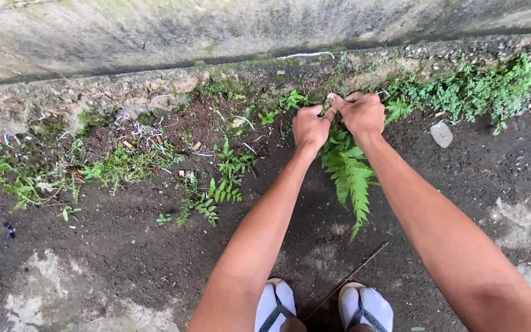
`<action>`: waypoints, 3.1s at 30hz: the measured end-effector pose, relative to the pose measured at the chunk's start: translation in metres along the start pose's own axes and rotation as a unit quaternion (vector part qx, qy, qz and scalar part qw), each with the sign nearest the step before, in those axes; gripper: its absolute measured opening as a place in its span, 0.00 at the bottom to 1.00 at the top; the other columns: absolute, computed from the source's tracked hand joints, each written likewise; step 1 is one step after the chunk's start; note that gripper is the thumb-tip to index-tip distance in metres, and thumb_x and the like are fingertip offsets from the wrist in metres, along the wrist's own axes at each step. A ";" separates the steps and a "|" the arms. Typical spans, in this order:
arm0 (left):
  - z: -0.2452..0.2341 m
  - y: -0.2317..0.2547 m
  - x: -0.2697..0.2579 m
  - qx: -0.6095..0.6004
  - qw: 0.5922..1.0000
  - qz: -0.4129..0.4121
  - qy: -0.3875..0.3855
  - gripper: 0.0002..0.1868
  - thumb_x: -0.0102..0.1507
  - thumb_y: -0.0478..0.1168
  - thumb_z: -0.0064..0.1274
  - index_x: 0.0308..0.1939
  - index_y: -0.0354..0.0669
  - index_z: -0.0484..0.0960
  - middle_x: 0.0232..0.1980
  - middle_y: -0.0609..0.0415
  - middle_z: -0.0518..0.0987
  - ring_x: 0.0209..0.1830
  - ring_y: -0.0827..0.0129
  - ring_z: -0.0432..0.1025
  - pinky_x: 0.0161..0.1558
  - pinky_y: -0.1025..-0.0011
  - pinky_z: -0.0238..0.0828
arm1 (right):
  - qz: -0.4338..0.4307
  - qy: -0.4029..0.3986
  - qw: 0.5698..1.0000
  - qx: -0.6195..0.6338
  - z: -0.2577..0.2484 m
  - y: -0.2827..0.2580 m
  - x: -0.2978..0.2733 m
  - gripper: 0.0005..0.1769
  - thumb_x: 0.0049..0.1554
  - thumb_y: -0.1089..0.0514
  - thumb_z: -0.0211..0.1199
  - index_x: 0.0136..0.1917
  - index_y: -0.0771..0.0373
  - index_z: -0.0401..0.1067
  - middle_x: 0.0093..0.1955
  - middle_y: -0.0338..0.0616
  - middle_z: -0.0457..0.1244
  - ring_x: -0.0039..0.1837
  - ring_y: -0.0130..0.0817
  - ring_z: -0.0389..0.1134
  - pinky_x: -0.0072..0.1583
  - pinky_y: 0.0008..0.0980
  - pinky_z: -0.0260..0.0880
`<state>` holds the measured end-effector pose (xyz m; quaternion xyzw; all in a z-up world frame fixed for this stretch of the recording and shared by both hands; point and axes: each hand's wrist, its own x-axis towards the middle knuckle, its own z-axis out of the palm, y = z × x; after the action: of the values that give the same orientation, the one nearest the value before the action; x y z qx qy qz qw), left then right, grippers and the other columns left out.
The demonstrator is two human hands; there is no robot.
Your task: Manually pulling weeds and small plants from the soil along a concrete wall and between tiles.
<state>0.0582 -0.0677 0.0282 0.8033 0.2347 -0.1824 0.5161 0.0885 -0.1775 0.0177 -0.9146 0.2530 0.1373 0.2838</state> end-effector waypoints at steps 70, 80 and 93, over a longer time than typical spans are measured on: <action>-0.262 -0.093 -0.109 0.411 0.854 0.201 0.250 0.25 0.62 0.25 0.50 0.60 0.51 0.79 0.59 0.53 0.75 0.60 0.60 0.69 0.62 0.46 0.66 | -0.213 -0.051 0.973 0.068 0.005 -0.054 -0.140 0.15 0.59 0.55 0.59 0.59 0.51 0.73 0.54 0.41 0.70 0.60 0.49 0.70 0.64 0.54 0.68; -0.155 -0.076 -0.060 0.275 0.900 0.300 0.158 0.19 0.66 0.38 0.50 0.62 0.42 0.74 0.63 0.41 0.73 0.59 0.52 0.71 0.50 0.50 0.80 | -0.335 0.085 0.938 0.040 0.019 -0.065 -0.100 0.24 0.62 0.64 0.62 0.68 0.65 0.57 0.50 0.57 0.71 0.24 0.40 0.66 0.22 0.43 0.64; -0.109 -0.102 0.028 0.417 0.799 0.401 0.163 0.10 0.63 0.38 0.57 0.48 0.53 0.84 0.45 0.60 0.67 0.48 0.68 0.75 0.38 0.75 0.84 | -0.361 0.107 0.925 -0.043 0.063 -0.036 -0.042 0.05 0.58 0.55 0.69 0.49 0.47 0.79 0.41 0.40 0.71 0.41 0.49 0.74 0.44 0.50 0.75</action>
<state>0.0292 0.0738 -0.0185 0.9810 -0.1270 0.0942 0.1123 0.0665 -0.0983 0.0001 -0.9645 -0.0717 -0.0624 0.2464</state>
